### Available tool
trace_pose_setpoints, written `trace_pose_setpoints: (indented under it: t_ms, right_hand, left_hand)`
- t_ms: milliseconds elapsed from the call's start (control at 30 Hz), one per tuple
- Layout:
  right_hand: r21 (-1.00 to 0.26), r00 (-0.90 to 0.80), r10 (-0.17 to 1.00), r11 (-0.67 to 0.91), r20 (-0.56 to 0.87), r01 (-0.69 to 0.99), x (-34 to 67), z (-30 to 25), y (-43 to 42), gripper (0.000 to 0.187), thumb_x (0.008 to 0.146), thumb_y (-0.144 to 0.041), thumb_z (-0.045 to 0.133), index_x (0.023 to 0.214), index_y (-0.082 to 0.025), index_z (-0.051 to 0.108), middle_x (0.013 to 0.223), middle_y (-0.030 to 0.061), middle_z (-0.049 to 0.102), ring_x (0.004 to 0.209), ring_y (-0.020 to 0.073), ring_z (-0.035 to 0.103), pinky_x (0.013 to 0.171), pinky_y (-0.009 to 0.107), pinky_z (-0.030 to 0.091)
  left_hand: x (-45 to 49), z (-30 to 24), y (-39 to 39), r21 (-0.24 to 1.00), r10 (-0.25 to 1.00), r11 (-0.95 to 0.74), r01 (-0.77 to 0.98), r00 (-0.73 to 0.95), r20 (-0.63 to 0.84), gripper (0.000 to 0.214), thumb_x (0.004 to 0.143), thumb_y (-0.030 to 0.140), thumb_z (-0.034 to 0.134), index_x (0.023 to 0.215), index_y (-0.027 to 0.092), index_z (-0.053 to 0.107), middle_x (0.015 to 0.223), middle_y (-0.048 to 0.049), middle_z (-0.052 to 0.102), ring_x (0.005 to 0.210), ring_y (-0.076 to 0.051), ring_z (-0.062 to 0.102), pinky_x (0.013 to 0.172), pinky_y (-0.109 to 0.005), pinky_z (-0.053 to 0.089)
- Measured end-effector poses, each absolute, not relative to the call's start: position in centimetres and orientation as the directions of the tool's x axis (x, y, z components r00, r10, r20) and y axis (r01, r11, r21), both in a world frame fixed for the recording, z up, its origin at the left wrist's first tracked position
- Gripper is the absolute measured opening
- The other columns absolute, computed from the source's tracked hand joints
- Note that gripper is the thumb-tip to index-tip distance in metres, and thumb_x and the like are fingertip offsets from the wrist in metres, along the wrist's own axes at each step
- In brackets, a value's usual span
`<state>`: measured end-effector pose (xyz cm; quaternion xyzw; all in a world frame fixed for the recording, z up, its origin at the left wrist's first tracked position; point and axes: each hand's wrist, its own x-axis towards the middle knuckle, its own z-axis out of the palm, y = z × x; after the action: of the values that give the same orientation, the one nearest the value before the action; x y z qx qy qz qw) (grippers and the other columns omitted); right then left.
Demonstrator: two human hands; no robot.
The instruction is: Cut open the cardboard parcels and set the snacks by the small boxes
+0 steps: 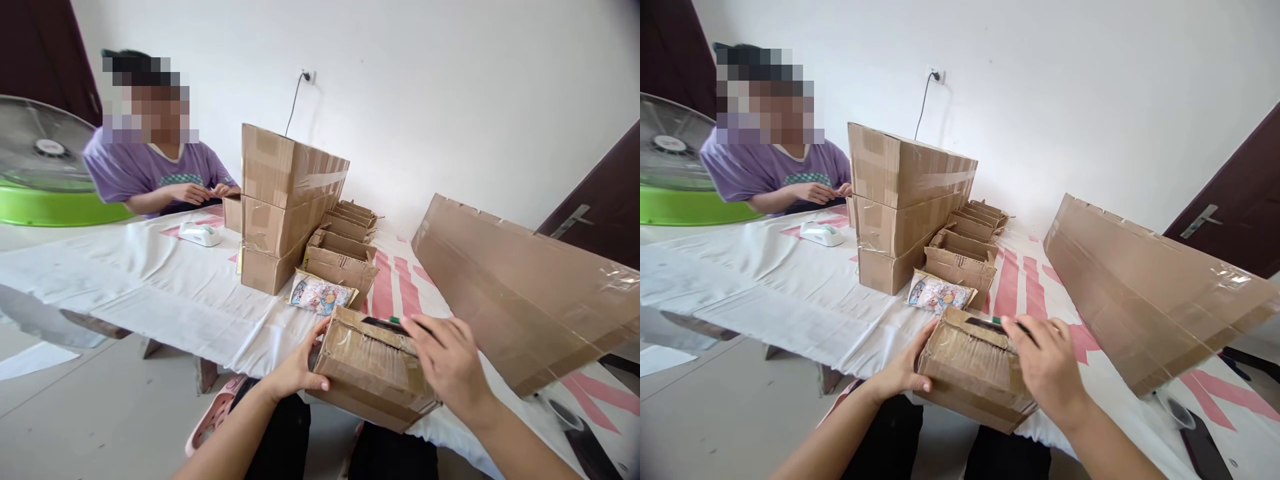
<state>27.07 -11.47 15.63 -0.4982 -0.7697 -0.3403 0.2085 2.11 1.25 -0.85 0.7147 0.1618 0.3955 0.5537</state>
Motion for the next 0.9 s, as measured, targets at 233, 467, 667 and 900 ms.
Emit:
trace_pose_setpoints:
  t_ms: [233, 467, 667, 900]
  right_hand:
    - [0.473, -0.566, 0.619, 0.331, 0.545, 0.816, 23.1, 15.3, -9.6, 0.035, 0.095, -0.007, 0.042, 0.114, -0.024, 0.066, 0.103, 0.0038, 0.070, 0.087, 0.0162, 0.059, 0.083, 0.036, 0.033]
    - [0.537, -0.556, 0.709, 0.292, 0.435, 0.792, 27.9, 16.8, -13.8, 0.042, 0.091, 0.000, 0.036, 0.109, -0.022, 0.067, 0.099, 0.0048, 0.070, 0.089, 0.0181, 0.058, 0.086, 0.039, 0.032]
    - [0.547, -0.473, 0.782, 0.206, 0.406, 0.811, 32.1, 16.7, -17.0, 0.044, 0.087, 0.001, 0.037, 0.111, -0.023, 0.067, 0.103, 0.0061, 0.070, 0.090, 0.0200, 0.058, 0.087, 0.041, 0.033]
    - [0.536, -0.404, 0.807, 0.132, 0.431, 0.834, 34.6, 16.5, -18.7, 0.039, 0.090, -0.005, 0.042, 0.112, -0.027, 0.066, 0.104, 0.0037, 0.070, 0.090, 0.0198, 0.061, 0.084, 0.039, 0.035]
  left_hand:
    - [2.3, -1.1, 1.4, 0.908, 0.660, -0.318, -0.271, 0.625, 0.418, 0.118, 0.056, 0.069, 0.076, 0.151, 0.024, 0.021, 0.153, -0.0164, 0.030, 0.141, -0.042, 0.023, 0.114, -0.056, 0.021]
    - [2.3, -1.1, 1.3, 0.916, 0.685, -0.312, -0.250, 0.609, 0.400, 0.114, 0.058, 0.065, 0.078, 0.150, 0.023, 0.025, 0.155, -0.0157, 0.028, 0.142, -0.040, 0.024, 0.115, -0.054, 0.022]
    - [2.2, -0.8, 1.2, 0.916, 0.691, -0.333, -0.222, 0.604, 0.398, 0.112, 0.060, 0.064, 0.076, 0.150, 0.022, 0.025, 0.153, -0.0153, 0.033, 0.142, -0.040, 0.023, 0.113, -0.052, 0.027]
    - [2.3, -0.3, 1.2, 0.916, 0.693, -0.354, -0.188, 0.606, 0.391, 0.116, 0.059, 0.068, 0.075, 0.150, 0.019, 0.023, 0.153, -0.0173, 0.032, 0.142, -0.042, 0.022, 0.112, -0.054, 0.029]
